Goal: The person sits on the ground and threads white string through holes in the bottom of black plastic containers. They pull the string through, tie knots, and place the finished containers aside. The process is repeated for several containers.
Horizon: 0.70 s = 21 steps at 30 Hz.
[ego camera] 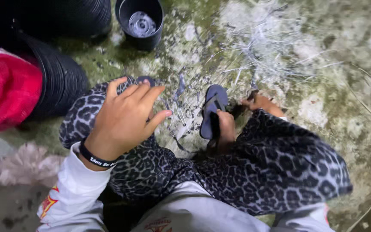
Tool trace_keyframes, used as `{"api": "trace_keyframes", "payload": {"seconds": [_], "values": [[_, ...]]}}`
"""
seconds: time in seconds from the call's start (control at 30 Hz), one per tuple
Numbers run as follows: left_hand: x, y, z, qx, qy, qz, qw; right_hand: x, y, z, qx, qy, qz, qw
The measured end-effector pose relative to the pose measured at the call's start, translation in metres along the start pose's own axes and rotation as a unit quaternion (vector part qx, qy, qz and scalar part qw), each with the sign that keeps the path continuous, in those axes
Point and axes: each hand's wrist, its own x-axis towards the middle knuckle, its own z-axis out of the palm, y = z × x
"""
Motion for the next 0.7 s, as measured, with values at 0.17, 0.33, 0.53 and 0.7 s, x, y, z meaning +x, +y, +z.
{"api": "trace_keyframes", "payload": {"seconds": [0.17, 0.33, 0.53, 0.7], "values": [[0.004, 0.000, -0.001, 0.018, -0.050, -0.017, 0.998, -0.053, -0.046, -0.113, -0.118, -0.085, -0.091, 0.985], [0.010, -0.004, 0.007, 0.007, -0.082, -0.080, 0.993, -0.029, -0.104, -0.141, -0.201, -0.097, -0.304, 0.926], [0.006, -0.003, 0.006, 0.041, -0.046, -0.121, 0.991, 0.095, -0.236, -0.061, -0.079, -0.075, -0.415, 0.903], [-0.006, 0.006, -0.003, 0.012, -0.027, -0.137, 0.990, 0.167, -0.291, 0.009, 0.124, 0.010, -0.327, 0.937]]}}
